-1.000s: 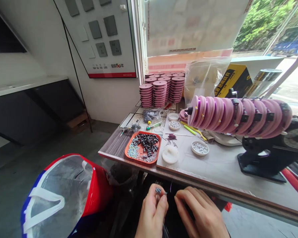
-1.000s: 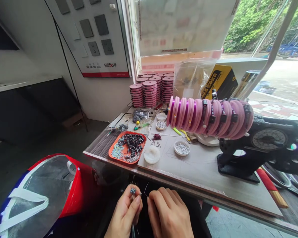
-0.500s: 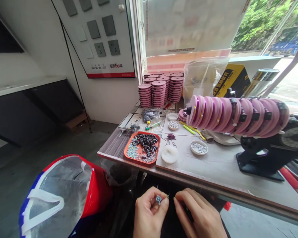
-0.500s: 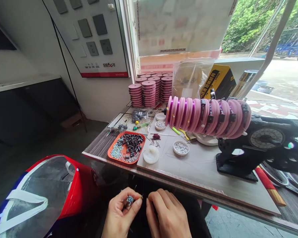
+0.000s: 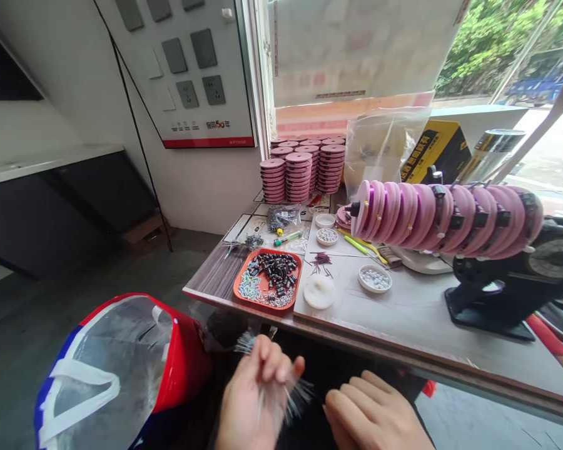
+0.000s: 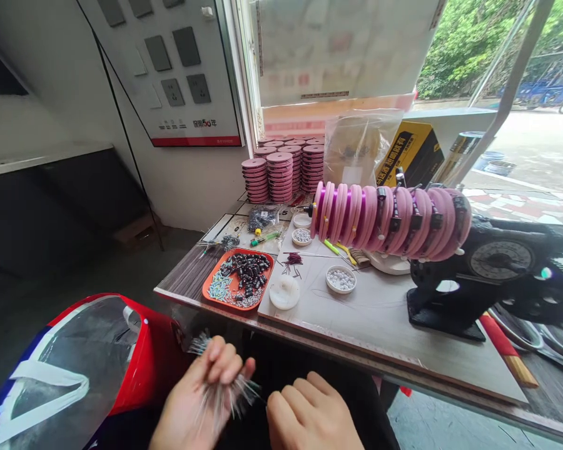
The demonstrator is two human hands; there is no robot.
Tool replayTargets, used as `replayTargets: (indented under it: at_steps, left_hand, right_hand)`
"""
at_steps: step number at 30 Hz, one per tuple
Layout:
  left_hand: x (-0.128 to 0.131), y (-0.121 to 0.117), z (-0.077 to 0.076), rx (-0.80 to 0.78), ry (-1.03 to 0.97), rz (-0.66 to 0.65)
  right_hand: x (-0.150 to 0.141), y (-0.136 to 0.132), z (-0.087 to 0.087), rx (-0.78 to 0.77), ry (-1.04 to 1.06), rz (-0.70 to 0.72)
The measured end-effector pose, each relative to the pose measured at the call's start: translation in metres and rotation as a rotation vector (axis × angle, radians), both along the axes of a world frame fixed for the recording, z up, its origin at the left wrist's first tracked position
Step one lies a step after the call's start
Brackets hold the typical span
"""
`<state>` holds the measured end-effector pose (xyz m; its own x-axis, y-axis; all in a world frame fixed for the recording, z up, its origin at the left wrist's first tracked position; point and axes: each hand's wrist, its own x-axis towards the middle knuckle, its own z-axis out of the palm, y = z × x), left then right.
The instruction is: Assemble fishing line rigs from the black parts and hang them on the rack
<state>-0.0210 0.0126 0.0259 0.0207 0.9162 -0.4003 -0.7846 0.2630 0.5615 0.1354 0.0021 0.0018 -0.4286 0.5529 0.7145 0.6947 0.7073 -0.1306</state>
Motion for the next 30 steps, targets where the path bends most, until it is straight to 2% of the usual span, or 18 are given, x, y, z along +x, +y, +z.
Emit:
replayTargets:
  at_steps: [2, 3, 4, 7, 10, 16, 25, 30]
  left_hand:
    - [-0.005, 0.002, 0.001, -0.004, 0.042, 0.07]
    - [-0.005, 0.001, -0.001, -0.003, 0.104, 0.054]
    - [-0.003, -0.001, -0.005, 0.0, 0.17, 0.002]
    - [0.008, -0.008, -0.022, 0.025, 0.306, -0.26]
    - [0.018, -0.013, -0.032, 0.066, 0.375, -0.382]
    - [0.018, -0.011, -0.032, 0.083, 0.419, -0.372]
    - [0.019, -0.013, -0.032, 0.059, 0.424, -0.386]
    - [0.019, -0.013, -0.032, 0.053, 0.425, -0.398]
  right_hand:
    - [0.002, -0.001, 0.0, 0.013, 0.076, -0.02]
    - [0.003, -0.002, -0.001, 0.008, 0.117, -0.029]
    - [0.004, -0.002, -0.001, -0.003, 0.15, -0.037]
    - [0.005, -0.003, -0.004, -0.022, 0.183, -0.039]
    - [0.004, -0.002, -0.007, -0.022, 0.208, -0.051]
    - [0.002, -0.003, -0.008, -0.041, 0.189, -0.022]
    - [-0.001, -0.003, -0.021, -0.056, 0.221, -0.021]
    - [0.001, -0.002, -0.022, -0.1, 0.218, -0.054]
